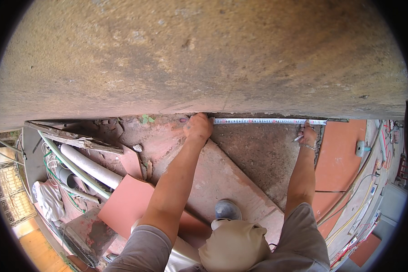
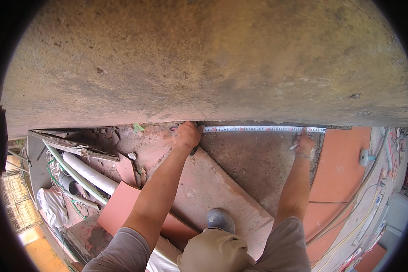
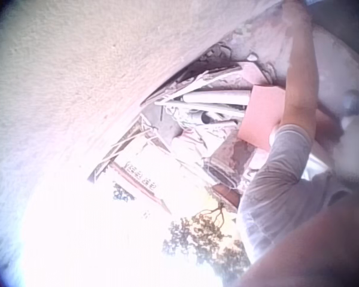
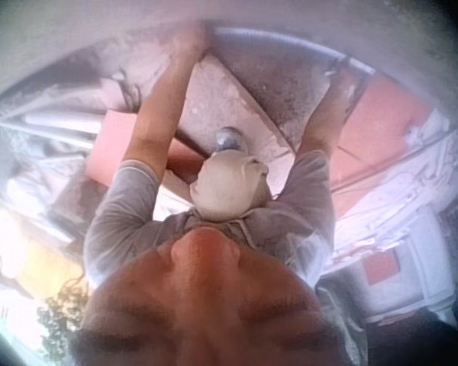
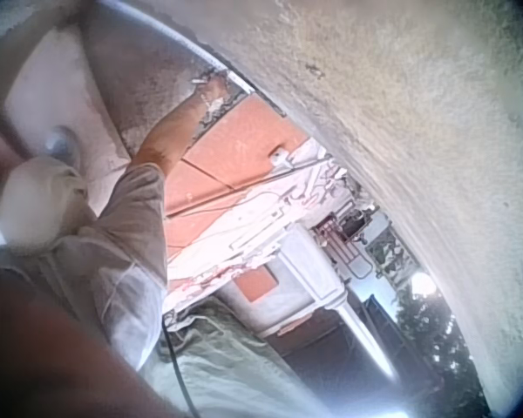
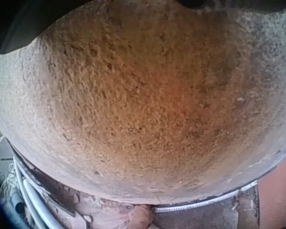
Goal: The person measures a red floor tile with a tape measure and marks it with a pencil. They then use a metal straightedge to draw a straight line across the tile. The person handles the tile and tools on a tiled outdoor patio area.
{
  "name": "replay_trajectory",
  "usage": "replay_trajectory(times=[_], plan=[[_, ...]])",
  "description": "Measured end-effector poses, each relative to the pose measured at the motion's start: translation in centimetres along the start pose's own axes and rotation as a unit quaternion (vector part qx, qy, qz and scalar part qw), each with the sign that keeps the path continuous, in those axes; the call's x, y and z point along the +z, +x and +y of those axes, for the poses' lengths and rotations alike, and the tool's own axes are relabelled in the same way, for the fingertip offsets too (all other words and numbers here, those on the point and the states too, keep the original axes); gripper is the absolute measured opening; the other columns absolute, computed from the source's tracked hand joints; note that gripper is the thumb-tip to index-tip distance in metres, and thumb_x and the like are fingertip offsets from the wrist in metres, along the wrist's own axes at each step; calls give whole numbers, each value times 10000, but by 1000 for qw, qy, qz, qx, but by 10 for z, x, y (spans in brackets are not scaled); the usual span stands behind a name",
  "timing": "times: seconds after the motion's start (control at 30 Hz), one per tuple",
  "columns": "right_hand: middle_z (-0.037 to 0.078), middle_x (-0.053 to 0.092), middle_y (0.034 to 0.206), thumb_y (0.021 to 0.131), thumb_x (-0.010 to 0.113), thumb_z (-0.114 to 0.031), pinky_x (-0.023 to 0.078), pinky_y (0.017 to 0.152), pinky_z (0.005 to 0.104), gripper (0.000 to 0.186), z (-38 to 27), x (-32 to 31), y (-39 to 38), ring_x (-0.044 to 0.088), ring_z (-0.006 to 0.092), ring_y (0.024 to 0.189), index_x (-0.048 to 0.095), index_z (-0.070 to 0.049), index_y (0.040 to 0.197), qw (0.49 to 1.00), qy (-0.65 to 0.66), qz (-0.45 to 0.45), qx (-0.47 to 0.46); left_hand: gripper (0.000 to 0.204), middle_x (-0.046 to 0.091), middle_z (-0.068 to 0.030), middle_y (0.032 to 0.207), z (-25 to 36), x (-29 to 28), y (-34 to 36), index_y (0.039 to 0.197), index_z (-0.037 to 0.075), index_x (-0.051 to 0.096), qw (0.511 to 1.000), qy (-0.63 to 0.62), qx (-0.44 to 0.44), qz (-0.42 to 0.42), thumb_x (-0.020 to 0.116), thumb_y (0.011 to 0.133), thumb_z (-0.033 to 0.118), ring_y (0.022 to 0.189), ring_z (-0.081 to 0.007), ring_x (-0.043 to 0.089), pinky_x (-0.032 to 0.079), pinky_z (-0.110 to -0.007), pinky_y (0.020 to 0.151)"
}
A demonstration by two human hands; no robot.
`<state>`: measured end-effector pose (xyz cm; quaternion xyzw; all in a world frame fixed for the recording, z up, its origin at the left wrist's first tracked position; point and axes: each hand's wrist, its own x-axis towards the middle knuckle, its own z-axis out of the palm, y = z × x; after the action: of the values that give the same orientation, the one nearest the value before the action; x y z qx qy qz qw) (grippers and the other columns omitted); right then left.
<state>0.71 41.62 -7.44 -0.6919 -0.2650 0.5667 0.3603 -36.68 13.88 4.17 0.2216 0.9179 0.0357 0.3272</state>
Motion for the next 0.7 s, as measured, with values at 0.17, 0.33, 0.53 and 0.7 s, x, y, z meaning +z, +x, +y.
replay_trajectory(times=[0.17,0.33,0.53,0.7], plan=[[26,575,717,1023,663,-249,354,430,279,260,2,-1,3,441,119,514,621,-38,876,1000,-4,5,-5,489,725,-162,1227,0,1,0,1162,88,742,1000,6,-5,3,649,950,519,1171,-334,687,544,-447,975],[25,573,715,1021,668,-264,352,432,278,288,2,-1,2,445,123,521,626,-44,840,1000,-20,1,-9,494,725,-168,1223,-1,2,2,1157,84,740,1000,1,-1,1,652,948,523,1168,-337,688,546,-449,973],[23,546,677,1018,672,-279,339,425,277,318,3,1,2,426,123,498,625,-46,807,1000,-9,6,-12,506,721,-182,1222,-4,5,5,1170,78,731,1000,0,3,1,651,948,526,1171,-346,684,542,-457,979],[20,523,655,1019,669,-281,334,420,274,330,3,0,1,410,124,482,622,-47,792,1000,-8,2,-12,525,717,-194,1224,-6,8,6,1184,66,719,1000,0,-1,6,646,951,531,1175,-358,680,537,-457,987]])
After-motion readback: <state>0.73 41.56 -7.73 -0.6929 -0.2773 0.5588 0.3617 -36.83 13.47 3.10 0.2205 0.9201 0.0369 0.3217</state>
